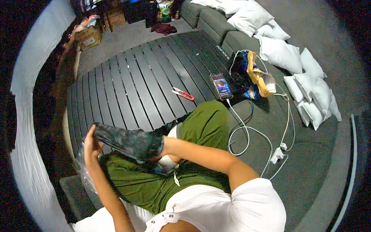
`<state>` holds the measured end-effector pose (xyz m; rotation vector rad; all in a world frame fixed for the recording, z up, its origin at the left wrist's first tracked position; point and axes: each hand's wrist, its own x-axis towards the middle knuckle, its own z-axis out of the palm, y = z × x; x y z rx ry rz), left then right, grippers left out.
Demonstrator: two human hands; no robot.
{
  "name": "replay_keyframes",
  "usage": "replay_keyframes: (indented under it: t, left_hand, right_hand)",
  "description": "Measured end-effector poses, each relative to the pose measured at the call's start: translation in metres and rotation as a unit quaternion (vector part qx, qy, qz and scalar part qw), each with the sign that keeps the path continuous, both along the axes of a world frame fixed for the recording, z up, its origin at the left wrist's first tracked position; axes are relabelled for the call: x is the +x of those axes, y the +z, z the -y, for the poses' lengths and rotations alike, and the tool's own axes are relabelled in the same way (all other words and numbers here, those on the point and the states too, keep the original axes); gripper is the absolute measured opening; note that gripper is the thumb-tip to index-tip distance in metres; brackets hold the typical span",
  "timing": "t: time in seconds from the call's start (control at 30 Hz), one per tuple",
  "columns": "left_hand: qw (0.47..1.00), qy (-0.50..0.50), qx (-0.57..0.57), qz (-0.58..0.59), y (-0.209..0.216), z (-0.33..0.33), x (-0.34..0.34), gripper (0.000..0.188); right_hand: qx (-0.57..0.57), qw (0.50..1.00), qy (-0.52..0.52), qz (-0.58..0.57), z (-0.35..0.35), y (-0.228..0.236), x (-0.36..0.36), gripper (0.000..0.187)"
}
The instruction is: Folding and using pliers to adjust fabric bags and sleeves.
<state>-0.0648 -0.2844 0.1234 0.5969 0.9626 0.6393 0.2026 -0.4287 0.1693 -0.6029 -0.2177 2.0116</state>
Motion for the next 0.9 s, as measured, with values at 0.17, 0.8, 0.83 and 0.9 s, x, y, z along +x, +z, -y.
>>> replay_keyframes:
  t: [0.17, 0.8, 0.83, 0.9]
  left_hand:
    - [0.949, 0.282, -0.007, 0.138, 0.017, 0.018, -0.022, 0.025]
    - [0.768, -0.004, 0.357, -0.532, -0.102, 0.105, 0.220, 0.061]
    - [0.761, 0.024, 0.362, -0.538, -0.096, 0.106, 0.232, 0.061]
    - [0.753, 0.060, 0.391, -0.526, -0.105, 0.097, 0.226, 0.046]
  right_hand:
    - [0.080, 0.984, -0.160, -0.005, 0.007, 0.010, 0.098, 0.036]
    - [0.262, 0.783, -0.333, 0.455, -0.031, 0.089, 0.121, 0.014]
    - [0.288, 0.738, -0.352, 0.499, -0.029, 0.097, 0.122, 0.012]
    - [0.342, 0.597, -0.398, 0.606, -0.028, 0.108, 0.124, 0.011]
